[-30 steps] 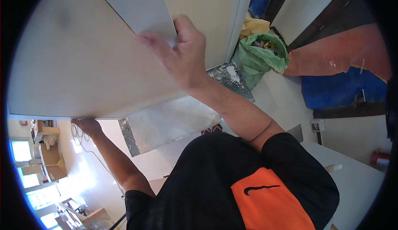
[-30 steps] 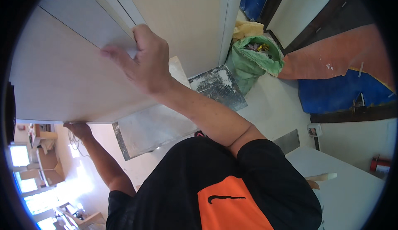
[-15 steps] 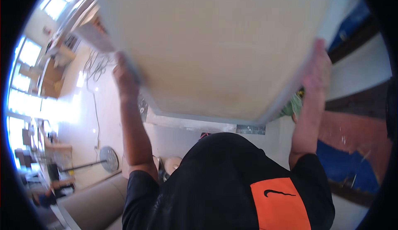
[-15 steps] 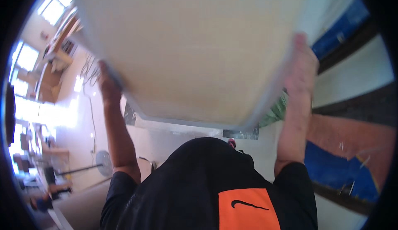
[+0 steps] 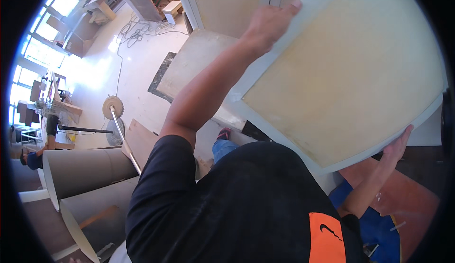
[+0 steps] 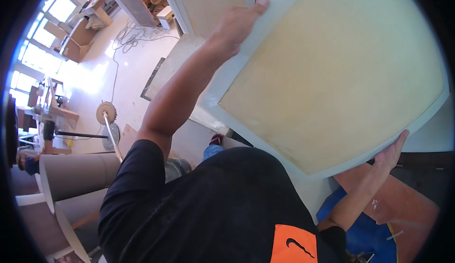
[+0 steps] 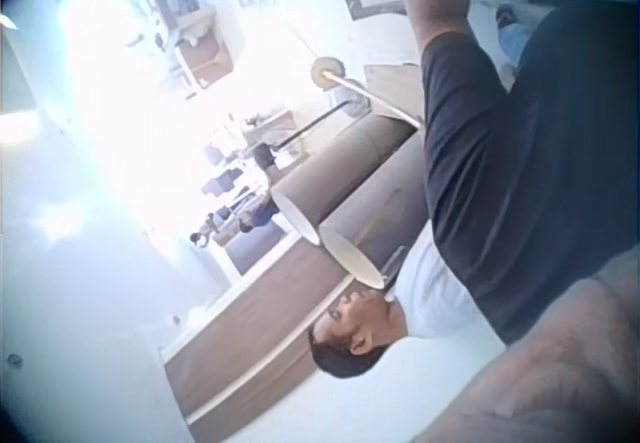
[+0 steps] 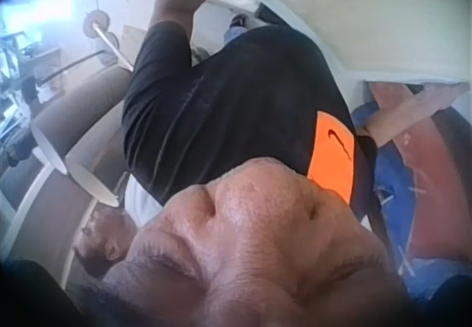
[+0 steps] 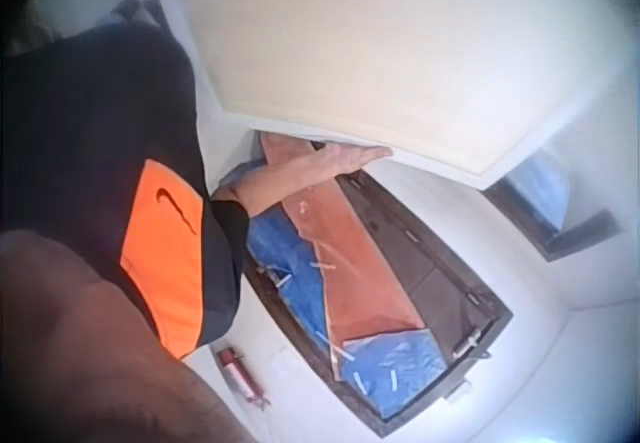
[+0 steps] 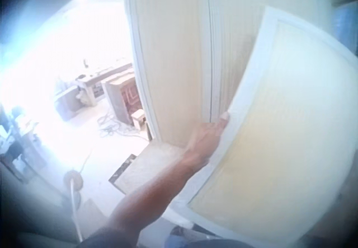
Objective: The person aligns a cabinet door against a wooden frame and presses it into place.
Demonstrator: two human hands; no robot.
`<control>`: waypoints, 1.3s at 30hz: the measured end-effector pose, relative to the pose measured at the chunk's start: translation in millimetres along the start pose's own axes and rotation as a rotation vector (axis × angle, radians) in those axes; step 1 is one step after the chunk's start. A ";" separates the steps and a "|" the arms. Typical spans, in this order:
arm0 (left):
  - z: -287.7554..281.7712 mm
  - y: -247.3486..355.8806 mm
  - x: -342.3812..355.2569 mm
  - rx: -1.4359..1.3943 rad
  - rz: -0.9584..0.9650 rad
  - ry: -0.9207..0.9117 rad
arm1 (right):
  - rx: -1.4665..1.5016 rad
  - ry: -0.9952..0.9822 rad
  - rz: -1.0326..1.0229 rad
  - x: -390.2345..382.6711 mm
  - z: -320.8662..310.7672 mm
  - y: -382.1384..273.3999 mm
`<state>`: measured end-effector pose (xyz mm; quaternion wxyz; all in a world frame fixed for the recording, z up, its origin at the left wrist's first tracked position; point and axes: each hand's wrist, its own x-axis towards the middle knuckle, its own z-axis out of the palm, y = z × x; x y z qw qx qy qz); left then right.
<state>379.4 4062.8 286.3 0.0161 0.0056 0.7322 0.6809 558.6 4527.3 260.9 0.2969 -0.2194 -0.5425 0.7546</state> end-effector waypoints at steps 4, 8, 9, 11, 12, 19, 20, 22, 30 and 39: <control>70.0 5.3 1.4 0.066 -0.020 -0.189 | -0.038 0.072 0.060 1.4 -62.1 0.2; 115.4 13.3 -11.0 0.082 -0.058 -0.364 | 0.044 0.012 0.095 14.1 -158.3 25.9; 124.2 12.2 -11.6 0.079 -0.056 -0.372 | -0.006 0.007 0.006 5.9 -166.3 29.8; 140.3 11.0 -7.7 0.108 -0.060 -0.446 | -0.057 0.006 -0.093 -1.7 -185.5 33.1; 149.4 9.5 -9.6 0.105 -0.058 -0.455 | -0.084 -0.006 -0.114 -4.0 -200.5 34.4; 162.9 -14.1 -5.5 0.123 0.006 -0.400 | -0.049 0.067 -0.085 -27.1 -191.1 25.5; 164.3 -14.8 -4.8 0.087 0.051 -0.386 | -0.050 0.068 -0.089 -16.6 -208.7 29.8; 162.2 2.2 -16.6 0.122 0.016 -0.406 | -0.164 -0.128 -0.219 2.0 -254.0 39.7; 120.8 -1.7 -21.9 0.109 -0.015 -0.338 | 0.006 0.109 0.078 -19.3 -147.5 1.7; 53.5 -22.7 -34.5 -0.148 0.249 -0.069 | 0.038 -0.169 -0.286 -11.7 -107.9 -17.6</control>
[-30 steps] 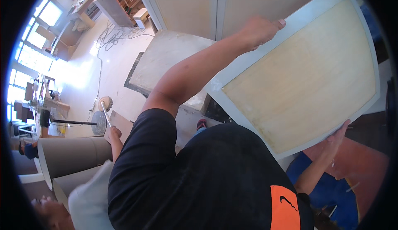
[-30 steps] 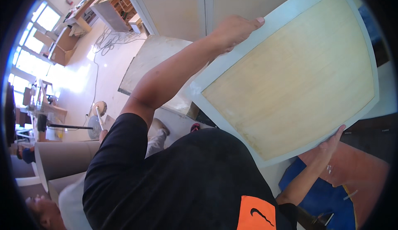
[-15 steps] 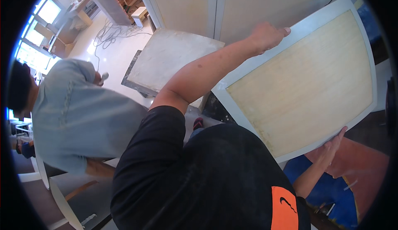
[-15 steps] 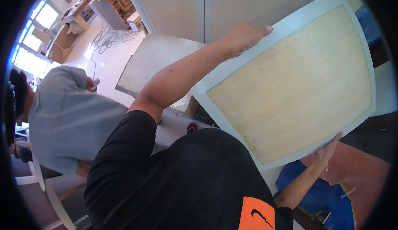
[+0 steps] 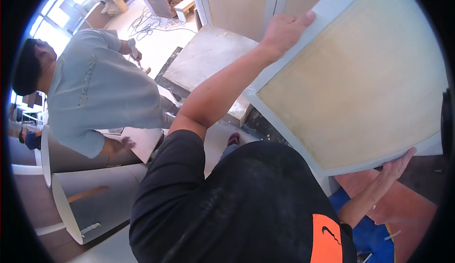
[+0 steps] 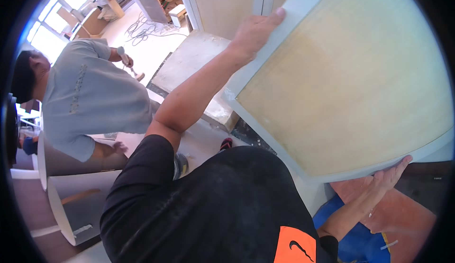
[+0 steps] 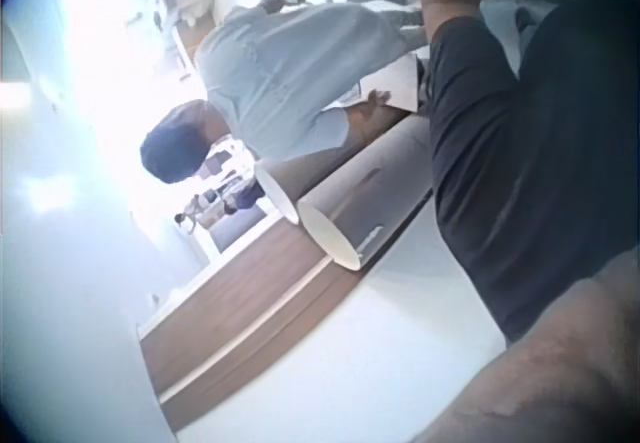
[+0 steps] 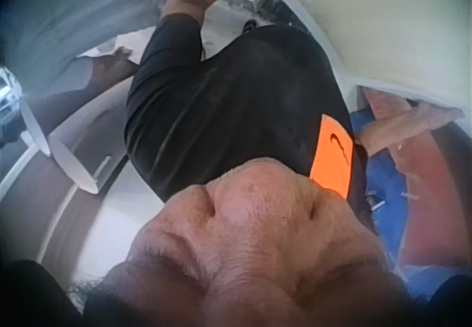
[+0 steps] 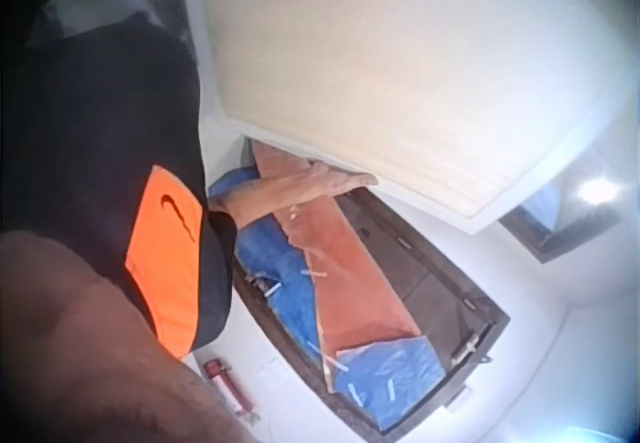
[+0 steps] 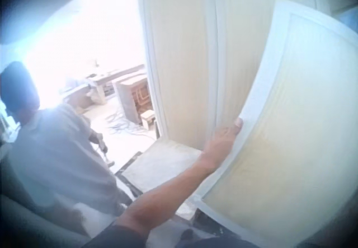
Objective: The person aligns a cabinet door against a wooden frame and presses it into place.
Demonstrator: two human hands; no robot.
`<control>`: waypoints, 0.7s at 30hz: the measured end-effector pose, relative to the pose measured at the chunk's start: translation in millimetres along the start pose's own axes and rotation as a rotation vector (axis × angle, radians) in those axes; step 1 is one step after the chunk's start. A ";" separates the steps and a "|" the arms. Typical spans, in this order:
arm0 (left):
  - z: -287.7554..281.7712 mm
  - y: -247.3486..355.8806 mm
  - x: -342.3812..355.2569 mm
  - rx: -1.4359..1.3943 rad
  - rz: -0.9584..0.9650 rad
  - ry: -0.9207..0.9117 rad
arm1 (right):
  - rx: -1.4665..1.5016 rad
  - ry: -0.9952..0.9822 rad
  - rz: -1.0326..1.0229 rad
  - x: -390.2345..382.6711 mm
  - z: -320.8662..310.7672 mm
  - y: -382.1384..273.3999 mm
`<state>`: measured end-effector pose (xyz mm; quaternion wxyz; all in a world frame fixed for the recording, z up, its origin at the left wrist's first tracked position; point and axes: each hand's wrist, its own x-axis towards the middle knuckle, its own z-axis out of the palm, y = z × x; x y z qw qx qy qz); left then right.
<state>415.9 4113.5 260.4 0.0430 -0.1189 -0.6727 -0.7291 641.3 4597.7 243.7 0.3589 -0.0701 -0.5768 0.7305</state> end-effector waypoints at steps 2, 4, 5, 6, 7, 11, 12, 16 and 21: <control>-23.2 -2.2 -10.4 -0.033 0.014 0.122 | 0.029 -0.038 -0.012 4.5 18.8 4.7; -43.6 -8.9 -21.7 -0.081 0.076 0.150 | 0.229 0.030 0.164 5.5 48.4 13.2; -54.0 -13.6 -27.8 -0.132 0.139 0.172 | 0.230 0.013 0.171 1.1 64.1 19.2; -66.9 -21.5 -32.9 -0.126 0.142 0.198 | 0.224 0.053 0.121 -4.4 81.0 32.6; -80.1 -30.5 -37.4 -0.080 0.163 0.201 | 0.218 0.095 0.071 -6.6 92.3 46.0; -109.9 -54.1 -58.0 -0.202 0.146 0.239 | 0.300 -0.027 0.078 -11.3 101.4 82.2; -122.7 -64.6 -61.6 -0.199 0.144 0.251 | 0.281 -0.047 0.060 -8.2 105.2 89.0; -153.6 -76.2 -72.5 -0.191 0.084 0.159 | 0.194 0.035 0.025 0.4 122.0 94.5; -173.5 -87.0 -72.6 -0.137 0.065 0.139 | 0.174 0.011 0.062 0.6 153.7 82.4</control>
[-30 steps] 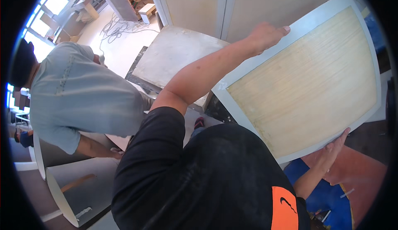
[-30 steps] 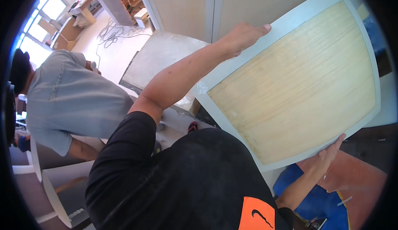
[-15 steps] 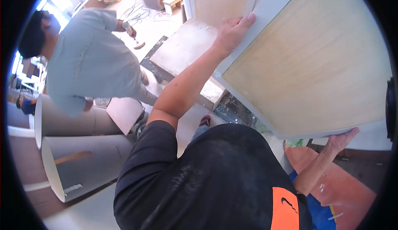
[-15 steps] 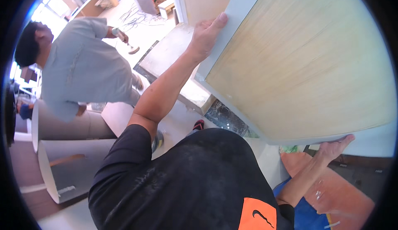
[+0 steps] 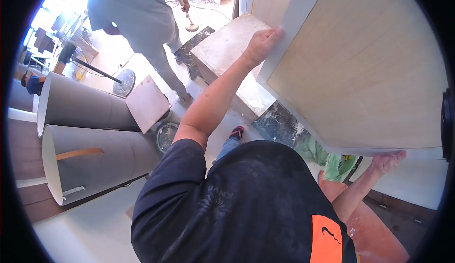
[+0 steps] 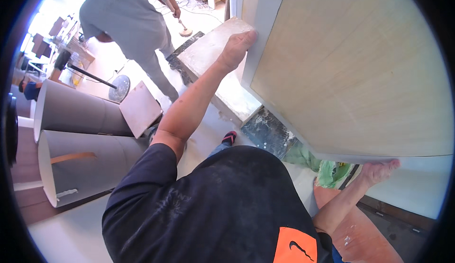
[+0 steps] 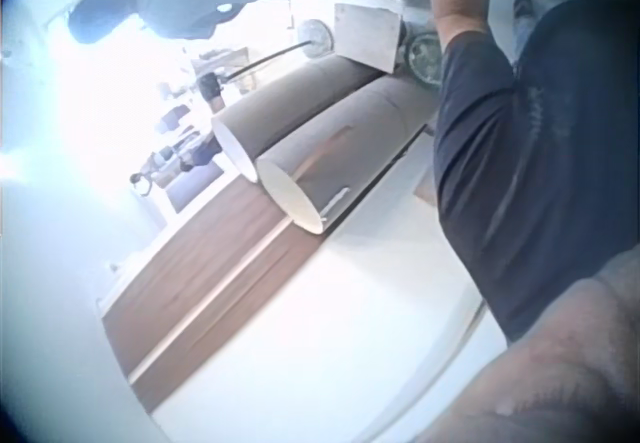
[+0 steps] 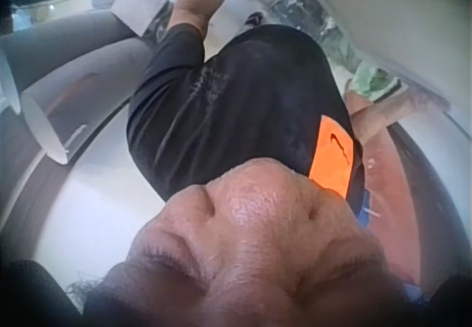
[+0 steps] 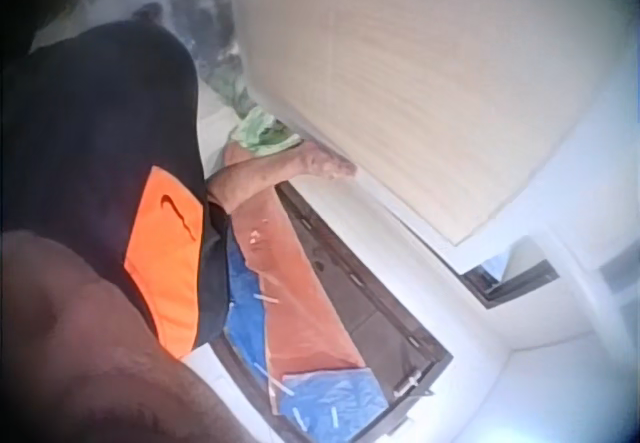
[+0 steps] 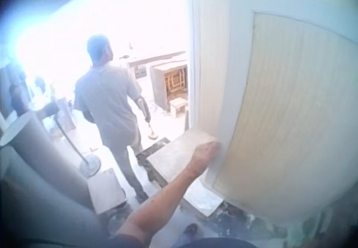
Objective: The person aligns a cabinet door against a wooden frame and presses it into place.
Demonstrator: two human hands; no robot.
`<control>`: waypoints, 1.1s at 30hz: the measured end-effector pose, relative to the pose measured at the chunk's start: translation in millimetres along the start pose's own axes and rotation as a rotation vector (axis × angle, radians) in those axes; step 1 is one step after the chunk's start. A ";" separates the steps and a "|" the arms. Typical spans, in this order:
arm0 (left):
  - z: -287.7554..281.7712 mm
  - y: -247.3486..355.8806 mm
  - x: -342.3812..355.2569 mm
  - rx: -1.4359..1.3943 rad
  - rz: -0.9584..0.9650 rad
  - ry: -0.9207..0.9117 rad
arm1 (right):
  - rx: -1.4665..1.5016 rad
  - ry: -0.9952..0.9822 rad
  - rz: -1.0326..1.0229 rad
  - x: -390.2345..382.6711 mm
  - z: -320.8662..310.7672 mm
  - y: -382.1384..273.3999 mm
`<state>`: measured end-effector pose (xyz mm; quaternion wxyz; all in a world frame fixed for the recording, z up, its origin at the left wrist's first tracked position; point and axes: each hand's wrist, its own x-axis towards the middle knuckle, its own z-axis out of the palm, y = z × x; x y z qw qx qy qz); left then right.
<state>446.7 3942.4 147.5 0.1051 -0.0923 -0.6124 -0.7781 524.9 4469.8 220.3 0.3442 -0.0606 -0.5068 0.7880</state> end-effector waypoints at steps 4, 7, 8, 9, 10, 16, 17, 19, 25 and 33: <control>-20.4 -47.6 -21.3 0.508 0.150 0.193 | -0.076 0.004 -0.073 10.5 -2.3 4.4; -52.4 -106.6 -58.5 0.831 0.145 0.217 | -0.136 0.046 -0.103 13.4 -7.3 8.2; -60.0 -120.7 -71.0 1.114 0.130 0.164 | -0.143 0.040 -0.102 13.4 -4.4 9.1; -61.7 -128.9 -78.6 1.108 0.125 0.164 | -0.184 0.110 -0.089 13.0 -1.7 9.6; -63.2 -137.0 -85.3 1.173 0.130 0.102 | -0.224 0.179 -0.075 12.4 1.0 10.0; -61.7 -152.6 -75.3 1.193 0.091 -0.084 | -0.252 0.095 -0.139 9.7 3.9 21.6; -62.8 -156.8 -71.0 1.167 0.067 -0.098 | -0.260 0.094 -0.142 14.6 -3.6 24.3; -64.7 -160.8 -62.0 1.122 0.075 -0.113 | -0.282 0.102 -0.132 25.9 -17.7 28.4; -81.5 -167.8 -46.9 0.997 0.173 -0.256 | -0.345 0.200 -0.090 8.1 4.5 32.3; -76.5 -170.2 -43.5 0.902 0.254 -0.210 | -0.396 0.098 -0.177 25.1 -35.3 39.1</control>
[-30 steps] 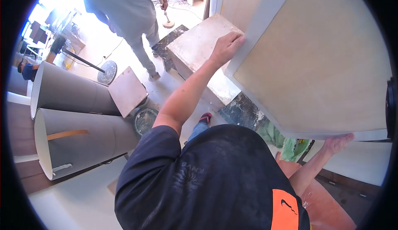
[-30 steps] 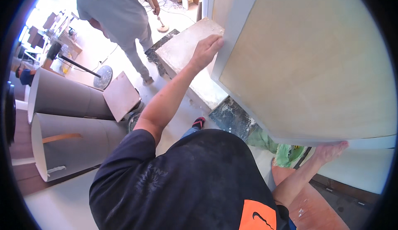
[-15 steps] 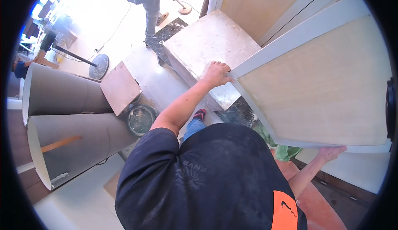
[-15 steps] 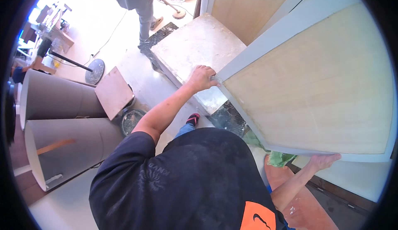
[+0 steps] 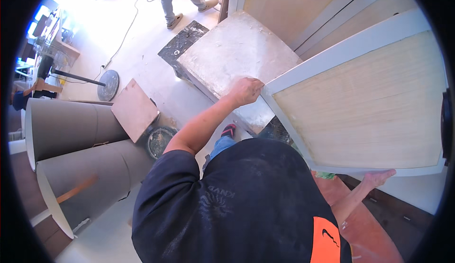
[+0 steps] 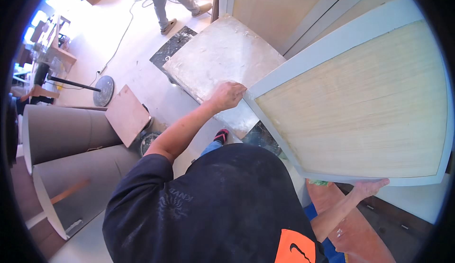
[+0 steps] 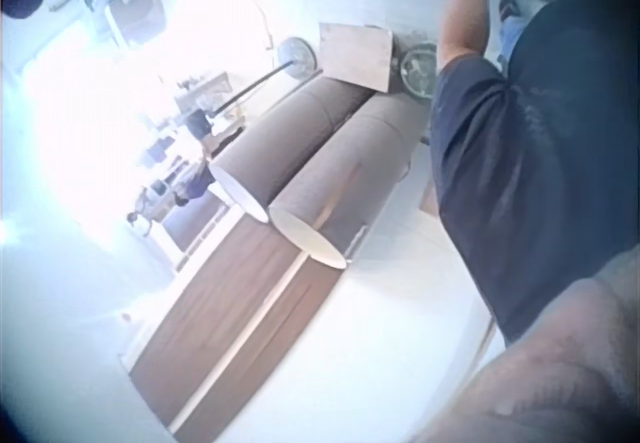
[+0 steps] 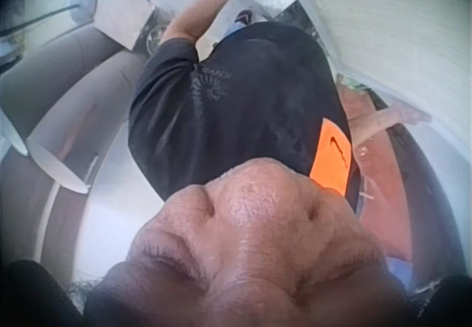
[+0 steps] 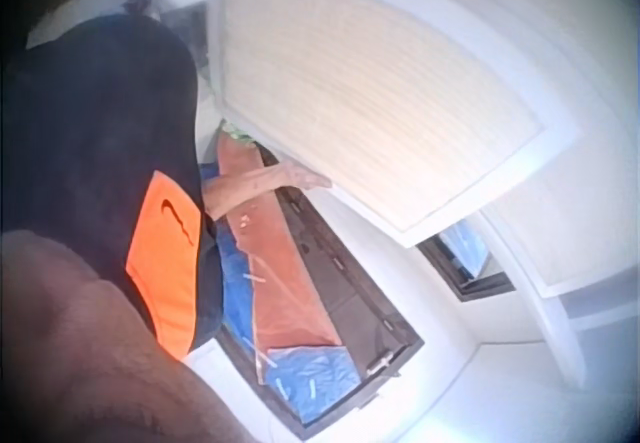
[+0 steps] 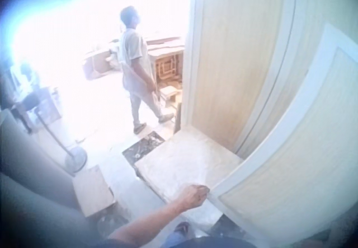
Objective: The person aligns a cabinet door against a wooden frame and presses it into place.
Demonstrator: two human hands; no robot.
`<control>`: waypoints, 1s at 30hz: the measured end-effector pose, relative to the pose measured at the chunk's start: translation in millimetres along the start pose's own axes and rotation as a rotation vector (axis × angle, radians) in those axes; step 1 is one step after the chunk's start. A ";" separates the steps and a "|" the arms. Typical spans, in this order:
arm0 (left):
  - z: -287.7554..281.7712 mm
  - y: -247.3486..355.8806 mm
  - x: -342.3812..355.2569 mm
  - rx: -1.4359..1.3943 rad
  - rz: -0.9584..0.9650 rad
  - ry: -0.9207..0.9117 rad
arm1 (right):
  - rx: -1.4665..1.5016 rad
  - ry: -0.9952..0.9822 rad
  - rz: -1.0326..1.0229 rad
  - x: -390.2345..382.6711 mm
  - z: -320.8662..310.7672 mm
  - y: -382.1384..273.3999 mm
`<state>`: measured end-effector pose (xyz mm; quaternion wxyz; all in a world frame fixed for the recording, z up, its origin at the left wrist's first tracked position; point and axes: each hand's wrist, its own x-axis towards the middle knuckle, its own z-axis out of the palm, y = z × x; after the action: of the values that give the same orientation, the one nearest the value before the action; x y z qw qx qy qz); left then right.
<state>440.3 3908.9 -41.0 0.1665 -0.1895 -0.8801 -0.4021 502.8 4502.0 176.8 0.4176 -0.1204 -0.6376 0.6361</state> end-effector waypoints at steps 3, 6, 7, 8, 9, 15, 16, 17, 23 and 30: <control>3.9 -6.0 -1.8 -0.055 -0.028 0.045 | -0.063 0.044 0.017 -20.6 36.9 -25.1; 4.5 -8.1 2.0 -0.069 -0.085 0.039 | -0.068 0.158 0.113 -24.5 45.1 -33.7; 4.7 -8.3 3.5 -0.082 -0.088 0.035 | -0.086 0.160 0.089 -22.9 42.1 -32.4; 5.3 -9.1 3.8 -0.093 -0.093 0.031 | -0.090 0.162 0.089 -23.8 43.0 -33.3; 5.9 -9.9 4.0 -0.095 -0.094 0.028 | -0.085 0.170 0.099 -24.6 44.6 -34.5; 7.7 -11.3 6.5 -0.153 -0.185 0.040 | -0.053 0.146 0.090 -27.9 46.4 -37.4; 8.6 -10.5 7.4 -0.167 -0.191 0.060 | -0.056 0.141 0.087 -28.4 46.4 -38.0; 8.6 -9.5 8.3 -0.181 -0.196 0.078 | -0.058 0.144 0.088 -28.6 46.3 -38.2; 8.0 -1.4 10.9 -0.170 -0.144 0.114 | -0.107 0.240 0.151 -34.4 55.2 -45.0; 13.6 0.6 11.2 -0.084 -0.218 0.159 | -0.166 0.272 0.140 -36.6 50.9 -44.4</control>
<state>428.9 3922.0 -44.1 0.1832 -0.0673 -0.8618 -0.4682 507.4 4433.6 211.4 0.4432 -0.2835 -0.6158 0.5865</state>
